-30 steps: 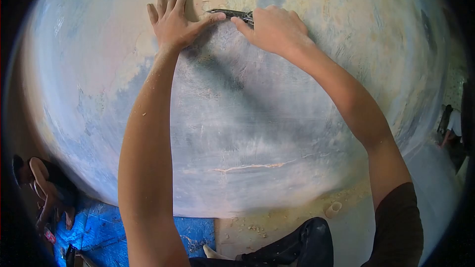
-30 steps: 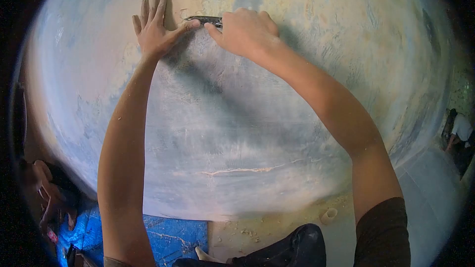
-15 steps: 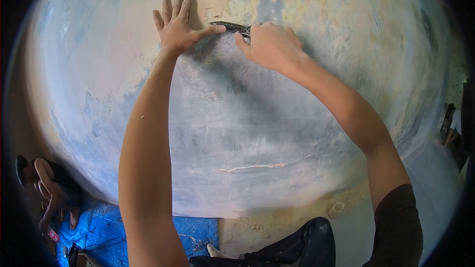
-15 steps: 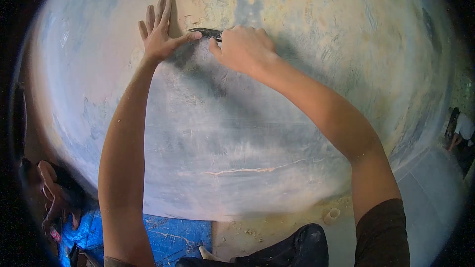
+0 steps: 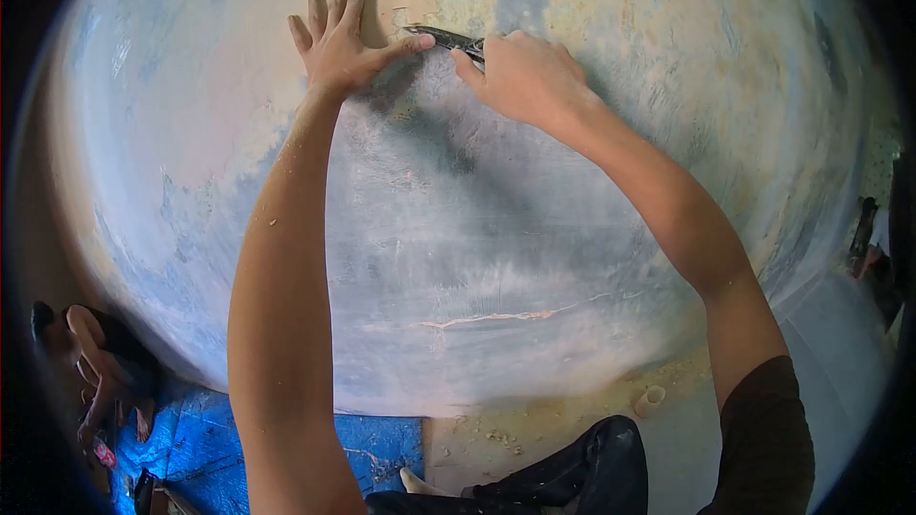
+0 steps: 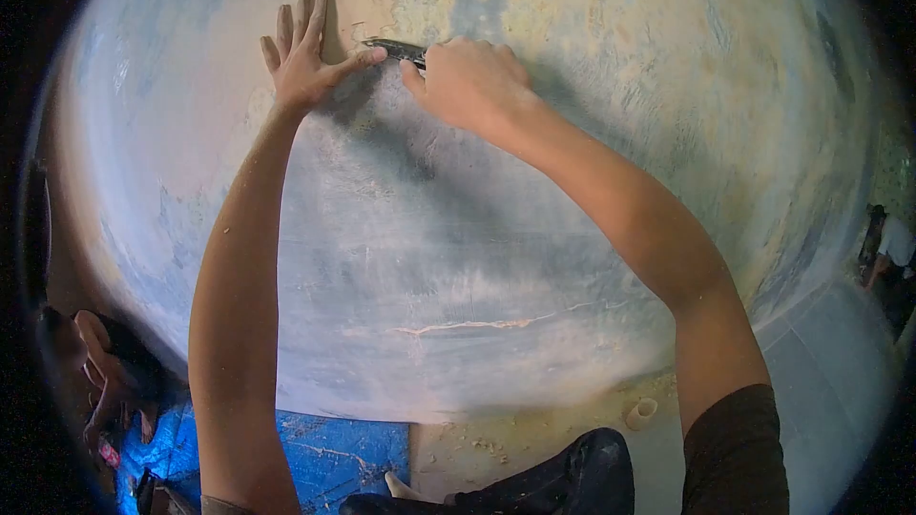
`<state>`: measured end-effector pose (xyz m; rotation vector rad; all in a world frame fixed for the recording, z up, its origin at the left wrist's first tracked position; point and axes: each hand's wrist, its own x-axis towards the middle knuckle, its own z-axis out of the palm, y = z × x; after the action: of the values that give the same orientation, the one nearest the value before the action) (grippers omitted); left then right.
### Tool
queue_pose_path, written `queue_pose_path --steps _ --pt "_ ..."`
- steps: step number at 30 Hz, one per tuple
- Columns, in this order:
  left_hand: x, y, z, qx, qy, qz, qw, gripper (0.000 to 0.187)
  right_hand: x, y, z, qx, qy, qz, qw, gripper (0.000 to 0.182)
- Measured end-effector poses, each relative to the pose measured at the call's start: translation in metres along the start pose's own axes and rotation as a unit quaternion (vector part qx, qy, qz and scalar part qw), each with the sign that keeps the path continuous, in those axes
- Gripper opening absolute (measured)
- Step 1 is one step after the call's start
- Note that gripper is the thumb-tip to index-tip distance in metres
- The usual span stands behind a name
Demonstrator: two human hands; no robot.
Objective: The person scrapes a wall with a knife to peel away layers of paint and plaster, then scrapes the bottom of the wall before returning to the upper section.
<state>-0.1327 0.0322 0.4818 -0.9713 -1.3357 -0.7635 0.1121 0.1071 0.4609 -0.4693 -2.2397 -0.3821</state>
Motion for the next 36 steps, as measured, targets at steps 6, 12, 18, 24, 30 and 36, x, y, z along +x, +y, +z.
queue_pose_path --steps 6,12,18,24,30,36 --pt "-0.002 0.009 -0.007 0.027 -0.007 -0.006 1.0 0.14 -0.002 0.003 0.001 -0.015 0.001 0.008 1.0 0.061" --pt "-0.001 0.01 -0.006 0.035 -0.005 -0.021 0.999 0.135 -0.001 0.004 0.004 -0.009 0.003 0.006 1.0 0.061" --pt "0.002 0.013 -0.005 0.037 0.001 -0.036 0.999 0.134 0.005 0.007 0.008 -0.021 0.032 0.004 0.999 0.06" --pt "0.006 0.011 -0.002 0.045 0.009 -0.052 0.998 0.138 0.01 0.007 0.001 -0.026 0.008 0.01 1.0 0.061" --pt "0.003 0.008 -0.001 0.043 0.002 -0.045 0.998 0.14 0.006 0.013 0.009 0.006 0.023 -0.009 1.0 0.062" --pt "0.003 0.012 -0.013 0.036 -0.035 -0.044 0.998 0.14 0.0 0.013 0.012 0.019 0.018 -0.009 1.0 0.061"
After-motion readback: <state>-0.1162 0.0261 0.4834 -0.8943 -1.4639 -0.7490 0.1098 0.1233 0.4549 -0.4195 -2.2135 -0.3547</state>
